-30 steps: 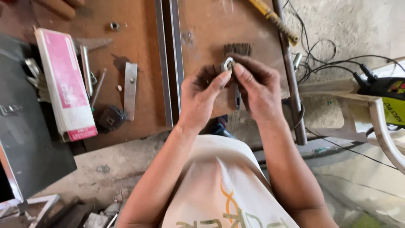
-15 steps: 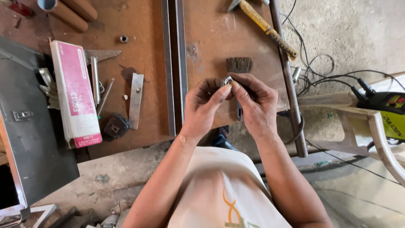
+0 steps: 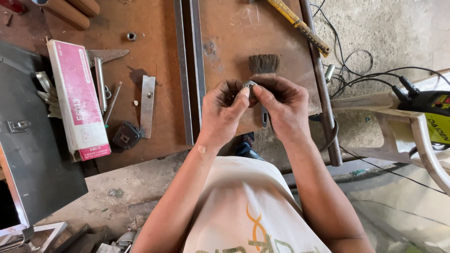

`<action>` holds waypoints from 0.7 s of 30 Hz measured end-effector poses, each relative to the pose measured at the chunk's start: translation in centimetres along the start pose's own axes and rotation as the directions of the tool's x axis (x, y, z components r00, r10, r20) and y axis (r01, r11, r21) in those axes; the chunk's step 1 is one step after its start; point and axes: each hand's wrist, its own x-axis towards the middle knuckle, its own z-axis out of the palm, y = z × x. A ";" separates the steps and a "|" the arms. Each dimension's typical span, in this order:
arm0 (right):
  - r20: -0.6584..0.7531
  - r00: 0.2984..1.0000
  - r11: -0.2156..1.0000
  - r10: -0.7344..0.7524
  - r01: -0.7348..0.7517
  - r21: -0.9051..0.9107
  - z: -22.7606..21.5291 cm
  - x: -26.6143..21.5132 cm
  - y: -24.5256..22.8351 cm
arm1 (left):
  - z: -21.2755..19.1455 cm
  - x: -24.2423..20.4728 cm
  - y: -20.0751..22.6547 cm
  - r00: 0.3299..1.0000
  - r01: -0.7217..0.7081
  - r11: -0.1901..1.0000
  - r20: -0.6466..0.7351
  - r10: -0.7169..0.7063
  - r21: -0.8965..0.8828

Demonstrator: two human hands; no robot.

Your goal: The person fits small metal nuts into holes along a steel channel on a workbench, then walks to another area where they and another person handle a galvanized sheet and a blue cloth. The person returns to the bench, positions a welding electrode holder against the steel channel, and welds it, producing sparks.

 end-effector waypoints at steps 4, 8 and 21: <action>-0.045 0.994 0.984 -0.103 0.095 -0.153 0.3 -0.2 1.3 | 0.1 -0.3 -0.2 0.999 0.009 0.980 -0.033 -0.003 0.197; -0.067 0.998 0.996 0.018 -0.024 -0.086 0.4 0.0 0.0 | -0.2 -0.2 -0.4 0.998 0.024 0.979 -0.062 -0.011 0.200; -0.005 0.996 0.992 0.093 -0.092 0.080 -0.7 0.4 0.7 | -0.8 -0.4 0.0 0.998 0.062 0.993 -0.006 -0.063 -0.102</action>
